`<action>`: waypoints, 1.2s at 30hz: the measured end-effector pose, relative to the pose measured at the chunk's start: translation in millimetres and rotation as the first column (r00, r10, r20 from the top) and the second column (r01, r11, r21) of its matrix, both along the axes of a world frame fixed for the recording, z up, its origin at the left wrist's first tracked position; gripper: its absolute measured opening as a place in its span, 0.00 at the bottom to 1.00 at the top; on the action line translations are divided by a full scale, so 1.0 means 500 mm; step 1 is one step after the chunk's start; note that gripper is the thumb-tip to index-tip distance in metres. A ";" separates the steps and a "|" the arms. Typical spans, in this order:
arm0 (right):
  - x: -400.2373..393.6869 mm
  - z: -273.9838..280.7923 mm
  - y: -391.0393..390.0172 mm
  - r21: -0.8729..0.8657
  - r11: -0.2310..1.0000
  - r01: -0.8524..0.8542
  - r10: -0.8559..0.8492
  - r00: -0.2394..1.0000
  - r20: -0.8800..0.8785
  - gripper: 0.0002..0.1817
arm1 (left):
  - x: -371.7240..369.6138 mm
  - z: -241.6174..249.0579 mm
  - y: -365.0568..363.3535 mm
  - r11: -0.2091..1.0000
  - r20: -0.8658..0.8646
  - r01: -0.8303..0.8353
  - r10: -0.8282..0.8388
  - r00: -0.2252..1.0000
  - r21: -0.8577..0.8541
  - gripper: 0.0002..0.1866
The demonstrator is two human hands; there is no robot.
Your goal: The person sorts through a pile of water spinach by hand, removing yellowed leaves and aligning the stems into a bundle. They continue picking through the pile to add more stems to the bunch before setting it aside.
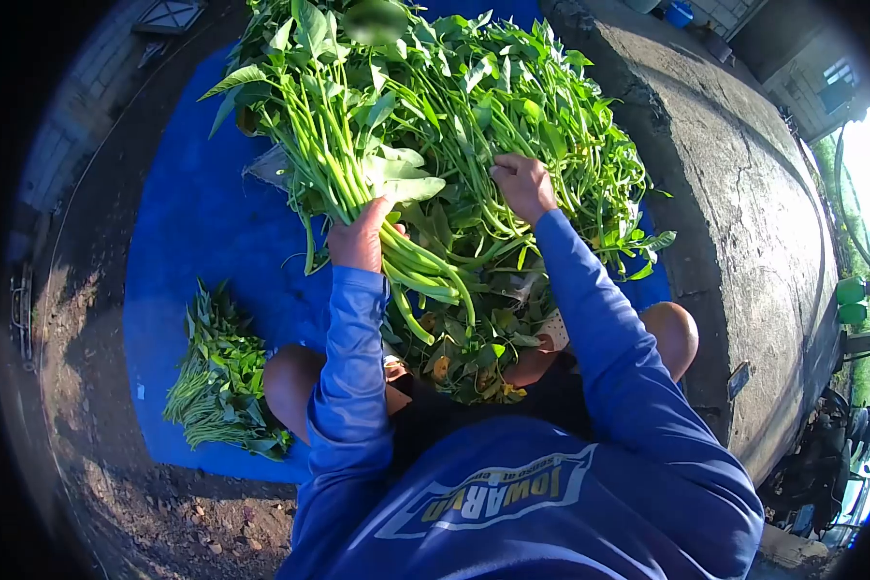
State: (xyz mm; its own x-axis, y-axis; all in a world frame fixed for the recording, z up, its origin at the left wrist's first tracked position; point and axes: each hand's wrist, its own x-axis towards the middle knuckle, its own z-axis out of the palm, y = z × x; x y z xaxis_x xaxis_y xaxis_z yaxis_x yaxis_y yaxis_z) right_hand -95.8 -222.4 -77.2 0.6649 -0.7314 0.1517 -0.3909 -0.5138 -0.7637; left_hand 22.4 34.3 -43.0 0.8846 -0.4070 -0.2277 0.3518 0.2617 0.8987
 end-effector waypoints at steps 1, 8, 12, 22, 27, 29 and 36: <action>-0.003 0.021 -0.007 -0.019 1.000 -0.014 0.014 1.000 0.004 0.20 | 0.001 0.001 0.001 1.000 0.032 -0.001 0.001 1.000 0.005 0.18; -0.103 0.241 0.013 0.529 0.825 -0.199 -0.015 0.928 0.372 0.22 | 0.010 -0.013 0.008 0.994 0.044 0.107 -0.107 0.993 0.001 0.15; -0.097 0.276 0.012 0.528 0.816 -0.234 -0.031 0.895 0.444 0.20 | -0.002 0.007 -0.018 0.999 0.044 0.005 -0.003 0.999 -0.034 0.15; -0.037 0.251 0.106 -0.060 0.992 0.114 -0.070 0.869 0.490 0.17 | -0.023 -0.020 -0.032 0.994 -0.031 0.022 -0.025 0.999 -0.109 0.17; 0.028 0.168 0.214 -0.197 0.980 -0.034 0.088 0.958 0.273 0.19 | -0.019 -0.059 -0.036 0.986 -0.117 0.150 -0.158 0.980 -0.076 0.21; 0.042 0.078 0.247 -0.213 0.955 -0.207 0.245 0.955 0.167 0.22 | 0.001 -0.105 -0.043 0.931 -0.241 0.275 -0.332 0.912 -0.242 0.22; 0.041 0.044 0.306 0.438 0.883 -0.170 0.061 0.966 0.252 0.28 | -0.041 -0.109 -0.049 0.977 -0.059 -0.040 0.028 0.998 -0.210 0.25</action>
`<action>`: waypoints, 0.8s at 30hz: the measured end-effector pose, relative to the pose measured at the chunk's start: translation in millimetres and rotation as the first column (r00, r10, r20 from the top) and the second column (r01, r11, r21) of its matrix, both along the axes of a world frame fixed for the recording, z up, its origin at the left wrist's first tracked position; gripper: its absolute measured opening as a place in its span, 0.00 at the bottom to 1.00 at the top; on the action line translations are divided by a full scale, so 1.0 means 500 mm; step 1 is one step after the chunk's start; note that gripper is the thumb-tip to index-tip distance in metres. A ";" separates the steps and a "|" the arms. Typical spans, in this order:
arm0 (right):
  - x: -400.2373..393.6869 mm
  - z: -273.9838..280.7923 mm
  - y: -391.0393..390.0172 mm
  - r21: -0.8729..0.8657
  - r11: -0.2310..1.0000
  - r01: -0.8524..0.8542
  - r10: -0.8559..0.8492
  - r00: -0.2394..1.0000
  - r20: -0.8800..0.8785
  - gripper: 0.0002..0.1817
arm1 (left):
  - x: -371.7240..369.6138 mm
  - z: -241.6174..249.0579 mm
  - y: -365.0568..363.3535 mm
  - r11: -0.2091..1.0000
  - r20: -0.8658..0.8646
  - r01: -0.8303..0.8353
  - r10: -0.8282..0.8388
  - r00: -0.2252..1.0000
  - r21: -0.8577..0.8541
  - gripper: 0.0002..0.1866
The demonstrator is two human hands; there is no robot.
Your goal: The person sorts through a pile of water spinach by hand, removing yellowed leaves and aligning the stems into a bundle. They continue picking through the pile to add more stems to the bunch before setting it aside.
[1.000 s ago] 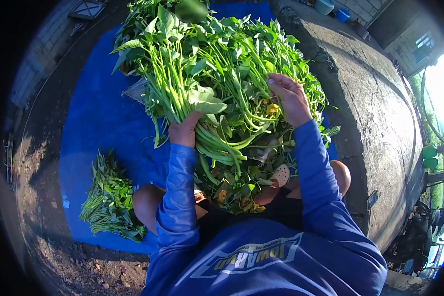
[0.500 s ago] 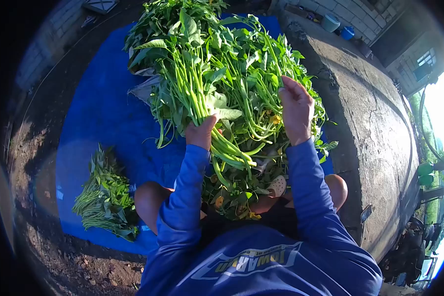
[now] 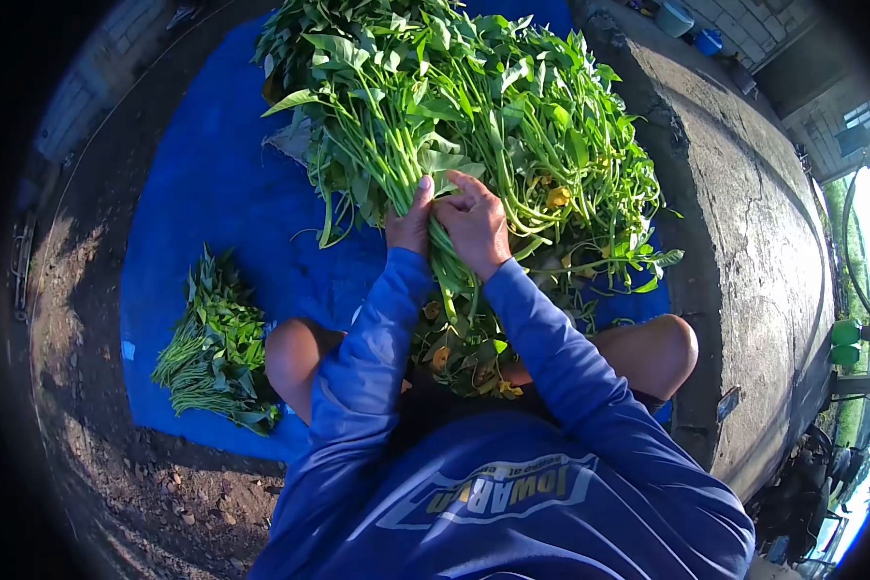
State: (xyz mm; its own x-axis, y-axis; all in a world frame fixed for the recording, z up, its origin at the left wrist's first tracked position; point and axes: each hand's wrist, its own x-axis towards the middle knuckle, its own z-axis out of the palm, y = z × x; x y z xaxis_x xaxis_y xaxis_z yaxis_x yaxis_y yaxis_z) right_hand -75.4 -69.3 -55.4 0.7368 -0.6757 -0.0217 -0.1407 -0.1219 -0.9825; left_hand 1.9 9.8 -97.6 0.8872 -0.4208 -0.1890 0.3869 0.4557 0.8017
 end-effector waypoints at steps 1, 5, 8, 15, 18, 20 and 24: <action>0.001 -0.008 0.013 0.065 0.996 -0.062 0.058 0.996 0.064 0.31 | -0.009 -0.002 -0.005 0.999 0.025 -0.027 0.026 0.999 0.034 0.24; -0.034 -0.008 -0.018 -0.069 0.980 -0.189 0.192 0.981 0.038 0.24 | 0.041 -0.045 0.032 0.937 0.117 -0.033 -0.008 0.993 0.347 0.14; -0.048 0.024 -0.158 -0.477 0.862 0.169 -0.210 0.977 -0.034 0.17 | 0.060 0.034 0.067 0.948 0.063 0.151 -0.176 0.982 0.282 0.14; -0.030 -0.087 -0.282 -0.188 0.958 0.216 -0.248 0.954 -0.167 0.16 | 0.046 0.068 0.059 0.920 0.195 0.008 -0.091 0.977 0.391 0.16; -0.045 -0.098 -0.278 -0.162 0.960 0.230 -0.249 0.962 -0.113 0.18 | 0.059 0.033 0.054 0.926 0.195 0.021 -0.102 0.975 0.377 0.17; -0.047 -0.066 -0.276 -0.120 0.981 0.154 -0.164 0.983 -0.085 0.19 | 0.057 0.045 0.057 0.927 0.239 -0.007 -0.089 0.967 0.374 0.16; -0.051 0.024 -0.269 0.035 0.999 -0.036 0.035 0.998 0.046 0.21 | 0.094 0.001 0.067 0.927 0.386 -0.042 -0.114 0.915 0.374 0.16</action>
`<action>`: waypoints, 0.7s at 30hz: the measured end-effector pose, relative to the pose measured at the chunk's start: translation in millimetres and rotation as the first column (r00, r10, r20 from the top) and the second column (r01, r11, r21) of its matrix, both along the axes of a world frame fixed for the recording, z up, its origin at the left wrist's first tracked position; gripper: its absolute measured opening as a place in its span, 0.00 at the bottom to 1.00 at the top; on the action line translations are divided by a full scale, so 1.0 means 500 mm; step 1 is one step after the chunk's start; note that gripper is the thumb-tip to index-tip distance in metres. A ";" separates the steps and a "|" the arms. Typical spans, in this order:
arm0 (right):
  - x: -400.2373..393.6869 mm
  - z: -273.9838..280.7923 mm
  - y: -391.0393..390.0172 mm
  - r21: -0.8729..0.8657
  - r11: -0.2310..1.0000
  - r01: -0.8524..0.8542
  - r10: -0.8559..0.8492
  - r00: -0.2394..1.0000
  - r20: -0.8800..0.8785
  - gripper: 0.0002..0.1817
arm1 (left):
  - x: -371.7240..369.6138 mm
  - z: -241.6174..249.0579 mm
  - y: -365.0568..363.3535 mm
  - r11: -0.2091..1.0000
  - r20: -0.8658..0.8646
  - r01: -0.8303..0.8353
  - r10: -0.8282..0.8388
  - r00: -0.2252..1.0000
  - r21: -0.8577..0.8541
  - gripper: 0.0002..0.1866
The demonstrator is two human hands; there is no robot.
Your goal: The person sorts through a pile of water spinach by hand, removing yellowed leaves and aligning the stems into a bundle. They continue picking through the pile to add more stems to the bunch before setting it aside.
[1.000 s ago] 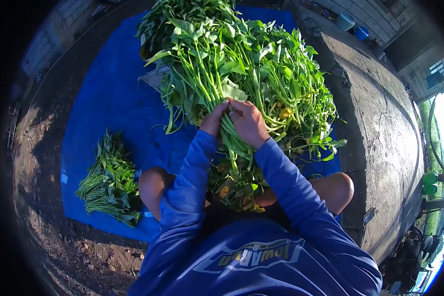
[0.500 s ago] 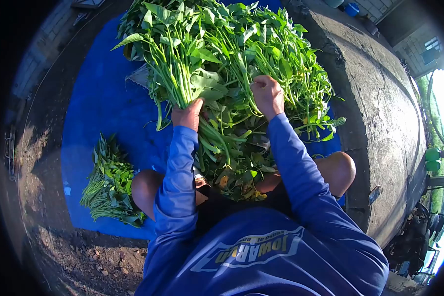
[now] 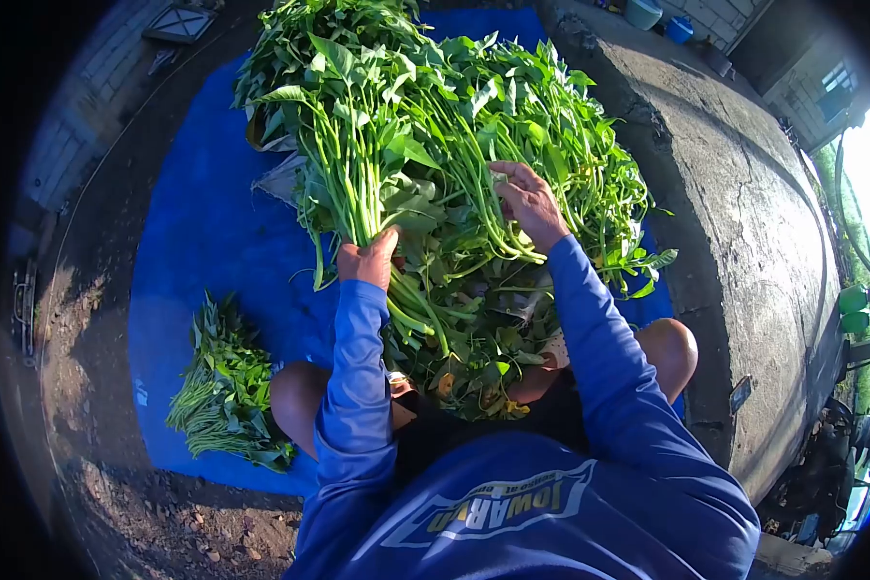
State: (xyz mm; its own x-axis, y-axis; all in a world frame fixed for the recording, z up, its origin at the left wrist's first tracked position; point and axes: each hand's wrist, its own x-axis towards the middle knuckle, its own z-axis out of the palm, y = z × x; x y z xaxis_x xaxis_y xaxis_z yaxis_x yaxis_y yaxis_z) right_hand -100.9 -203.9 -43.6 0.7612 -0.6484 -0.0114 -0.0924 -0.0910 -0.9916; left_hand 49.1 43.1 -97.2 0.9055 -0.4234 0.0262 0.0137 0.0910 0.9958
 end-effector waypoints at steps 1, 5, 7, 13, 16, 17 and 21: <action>0.007 0.024 -0.011 -0.093 0.994 -0.064 0.055 0.993 -0.101 0.21 | 0.004 -0.002 0.003 1.000 0.041 -0.010 0.009 0.999 0.013 0.15; -0.007 0.064 -0.060 0.163 0.964 -0.212 0.231 0.967 -0.105 0.24 | -0.028 0.094 0.015 0.999 -0.240 0.046 -0.041 0.970 0.015 0.13; -0.020 0.121 -0.033 0.269 0.951 -0.155 0.152 0.988 0.031 0.23 | -0.023 0.103 0.016 0.999 -0.233 0.027 -0.016 0.972 0.044 0.15; -0.058 0.165 0.036 0.019 1.000 0.005 -0.006 0.999 0.053 0.25 | -0.010 0.092 0.022 0.990 -0.195 0.045 -0.019 0.981 0.131 0.23; -0.053 0.182 0.069 -0.262 0.959 0.107 -0.127 0.990 -0.062 0.23 | -0.023 0.085 0.006 0.996 -0.095 -0.055 0.061 0.994 0.063 0.23; -0.045 0.181 0.079 -0.321 0.935 0.152 -0.174 0.984 -0.041 0.23 | -0.023 0.081 0.006 0.988 -0.112 -0.052 0.069 0.991 0.148 0.25; -0.018 0.171 0.095 -0.627 0.712 0.316 -0.287 0.946 0.150 0.21 | -0.030 0.091 -0.010 0.990 -0.113 -0.085 0.097 0.989 0.113 0.26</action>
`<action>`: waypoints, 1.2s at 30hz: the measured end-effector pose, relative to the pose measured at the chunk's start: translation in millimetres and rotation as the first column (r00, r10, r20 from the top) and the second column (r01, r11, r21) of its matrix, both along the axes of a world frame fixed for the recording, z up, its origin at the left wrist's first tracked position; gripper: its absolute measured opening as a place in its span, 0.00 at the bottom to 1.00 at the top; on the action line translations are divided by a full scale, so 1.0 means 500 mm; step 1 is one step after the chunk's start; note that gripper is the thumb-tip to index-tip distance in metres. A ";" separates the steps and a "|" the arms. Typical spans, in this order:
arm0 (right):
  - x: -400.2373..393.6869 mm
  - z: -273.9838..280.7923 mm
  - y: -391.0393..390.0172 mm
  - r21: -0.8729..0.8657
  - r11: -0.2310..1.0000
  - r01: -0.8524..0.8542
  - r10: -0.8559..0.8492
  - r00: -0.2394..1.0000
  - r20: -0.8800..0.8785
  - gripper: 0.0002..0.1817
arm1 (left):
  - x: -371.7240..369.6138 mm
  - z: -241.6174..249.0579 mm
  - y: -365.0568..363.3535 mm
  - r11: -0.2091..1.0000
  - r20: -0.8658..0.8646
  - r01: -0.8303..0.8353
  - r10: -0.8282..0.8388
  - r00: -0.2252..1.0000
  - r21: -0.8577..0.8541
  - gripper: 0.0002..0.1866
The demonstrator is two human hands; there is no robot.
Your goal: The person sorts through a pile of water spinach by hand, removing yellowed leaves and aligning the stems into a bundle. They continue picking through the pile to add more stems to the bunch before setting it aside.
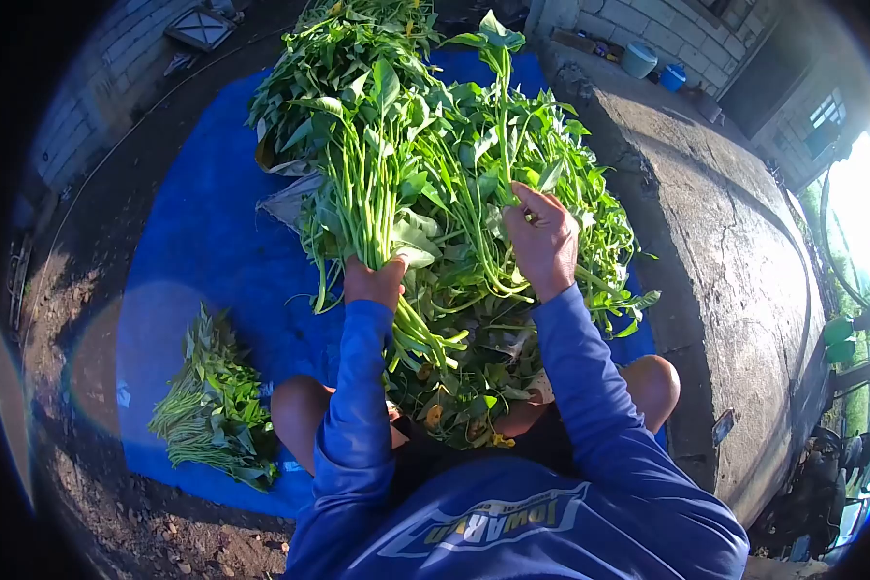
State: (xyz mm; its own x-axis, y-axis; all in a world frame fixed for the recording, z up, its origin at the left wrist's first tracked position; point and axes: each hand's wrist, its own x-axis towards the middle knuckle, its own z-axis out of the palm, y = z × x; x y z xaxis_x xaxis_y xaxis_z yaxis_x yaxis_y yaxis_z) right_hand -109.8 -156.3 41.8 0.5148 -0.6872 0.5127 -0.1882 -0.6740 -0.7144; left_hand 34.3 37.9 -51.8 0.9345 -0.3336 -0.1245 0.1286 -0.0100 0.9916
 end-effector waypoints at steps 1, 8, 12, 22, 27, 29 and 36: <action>0.003 0.004 0.018 -0.092 0.995 0.032 -0.032 0.999 0.002 0.20 | -0.006 0.006 0.000 1.000 -0.012 0.002 -0.003 1.000 -0.017 0.26; 0.050 -0.073 0.164 0.328 0.911 -0.251 0.321 0.930 -0.178 0.21 | -0.018 -0.017 -0.012 0.979 -0.146 0.170 -0.186 0.972 -0.116 0.22; 0.065 -0.175 0.185 0.357 0.881 -0.310 0.346 0.937 -0.040 0.20 | -0.022 -0.037 -0.028 0.974 -0.031 0.096 -0.105 0.994 -0.206 0.23; 0.054 -0.221 0.196 0.532 0.827 -0.184 0.304 0.941 -0.148 0.14 | -0.016 -0.097 -0.047 0.977 -0.284 0.064 -0.122 0.951 -0.205 0.26; 0.050 -0.247 0.203 0.555 0.791 -0.257 0.354 0.933 -0.071 0.16 | -0.019 -0.110 -0.053 0.936 -0.189 0.073 -0.144 0.971 -0.344 0.23; 0.021 -0.213 0.167 0.672 0.602 -0.431 0.529 0.846 0.068 0.20 | -0.012 -0.082 -0.035 0.987 -0.197 0.045 -0.075 0.977 -0.153 0.17; -0.078 -0.067 0.195 0.000 0.911 -0.413 0.381 0.840 -0.386 0.49 | 0.020 -0.045 -0.025 0.948 -0.161 0.082 -0.138 0.977 -0.309 0.14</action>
State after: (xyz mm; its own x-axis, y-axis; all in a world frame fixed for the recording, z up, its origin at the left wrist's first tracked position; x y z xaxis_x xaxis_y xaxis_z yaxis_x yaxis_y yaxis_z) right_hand -149.0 -58.7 8.1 0.8965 -0.3478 0.2744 -0.1309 -0.7997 -0.5860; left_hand 44.4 25.2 -74.3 0.8614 -0.4806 -0.1644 0.3186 0.2590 0.9118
